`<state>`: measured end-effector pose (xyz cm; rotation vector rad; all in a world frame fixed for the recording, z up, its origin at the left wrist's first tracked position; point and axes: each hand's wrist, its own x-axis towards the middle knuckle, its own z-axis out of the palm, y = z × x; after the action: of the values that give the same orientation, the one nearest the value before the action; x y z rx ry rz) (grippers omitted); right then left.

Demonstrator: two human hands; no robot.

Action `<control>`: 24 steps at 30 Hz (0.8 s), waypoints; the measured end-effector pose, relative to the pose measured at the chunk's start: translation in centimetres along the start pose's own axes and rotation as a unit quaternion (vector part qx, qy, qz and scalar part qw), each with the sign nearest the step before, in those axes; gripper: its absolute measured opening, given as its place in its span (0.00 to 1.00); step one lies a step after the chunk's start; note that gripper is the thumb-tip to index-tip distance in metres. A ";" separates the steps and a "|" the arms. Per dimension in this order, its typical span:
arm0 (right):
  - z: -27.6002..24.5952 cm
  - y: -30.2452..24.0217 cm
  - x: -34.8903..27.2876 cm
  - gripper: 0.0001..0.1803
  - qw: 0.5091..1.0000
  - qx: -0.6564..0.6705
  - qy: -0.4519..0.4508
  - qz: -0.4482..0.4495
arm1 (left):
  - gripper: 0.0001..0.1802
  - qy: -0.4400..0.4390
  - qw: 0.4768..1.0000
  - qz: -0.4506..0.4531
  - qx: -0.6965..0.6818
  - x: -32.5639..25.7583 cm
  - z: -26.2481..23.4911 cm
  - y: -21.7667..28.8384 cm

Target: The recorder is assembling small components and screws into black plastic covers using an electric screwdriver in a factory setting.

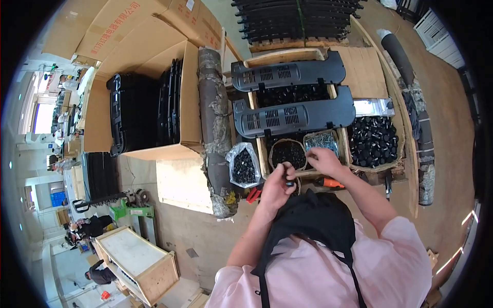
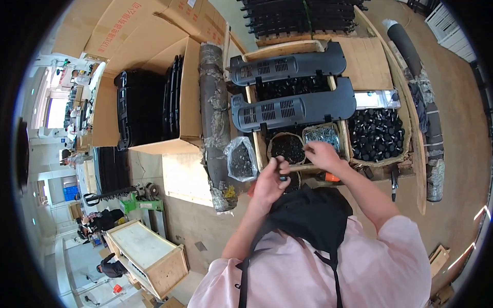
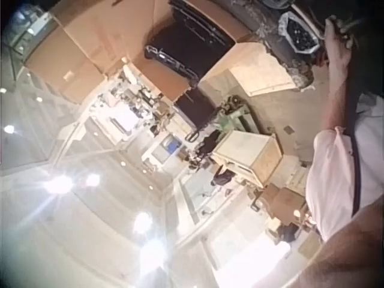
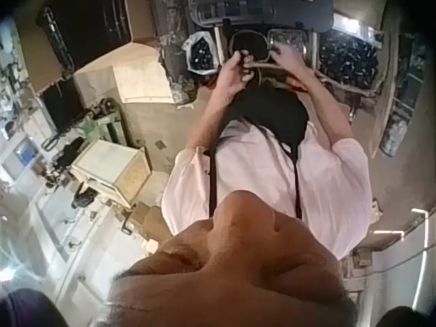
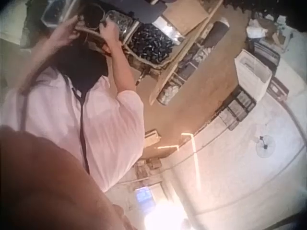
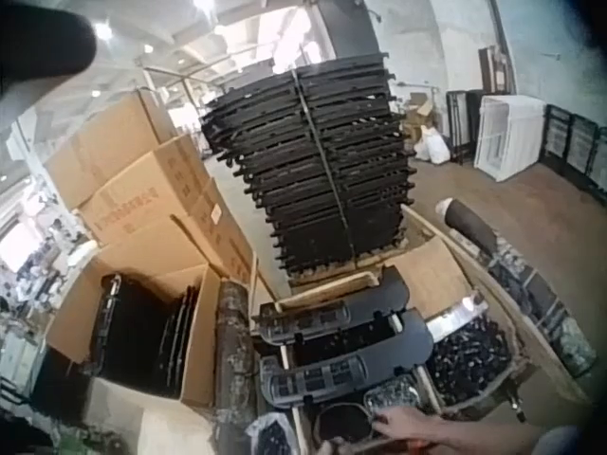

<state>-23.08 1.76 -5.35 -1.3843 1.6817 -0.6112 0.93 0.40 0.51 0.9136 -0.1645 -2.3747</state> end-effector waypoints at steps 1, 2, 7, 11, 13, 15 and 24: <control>0.2 -1.0 0.7 0.12 0.998 -0.036 -0.044 0.000 | 0.19 -0.039 0.994 -0.006 -0.099 -0.8 -1.2 -0.1; 0.8 -1.3 3.3 0.12 0.999 -0.036 -0.039 -0.005 | 0.18 -0.048 0.987 0.003 -0.155 -0.3 -1.9 0.9; 4.7 -0.3 7.4 0.13 0.985 -0.132 -0.072 -0.084 | 0.18 -0.078 0.962 0.015 -0.260 -2.8 -3.1 -1.1; 6.5 -0.2 8.5 0.15 0.980 -0.155 -0.077 -0.103 | 0.19 -0.107 0.952 -0.017 -0.287 -2.8 -3.4 -1.5; 6.8 -1.1 8.8 0.17 0.988 -0.104 0.023 -0.112 | 0.19 -0.077 0.959 -0.015 -0.274 -2.9 -3.7 -1.5; 7.5 -0.5 9.5 0.18 0.978 -0.149 0.072 -0.127 | 0.19 -0.076 0.968 -0.013 -0.239 -2.4 -3.9 -1.5; 11.7 6.9 19.5 0.22 0.967 -0.221 0.124 0.033 | 0.16 0.021 0.997 0.068 -0.013 -1.7 -2.4 -0.8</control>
<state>-17.36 -13.30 -22.79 -1.6006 2.1513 -0.3955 3.15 2.20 -0.58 0.9107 -0.1738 -2.2261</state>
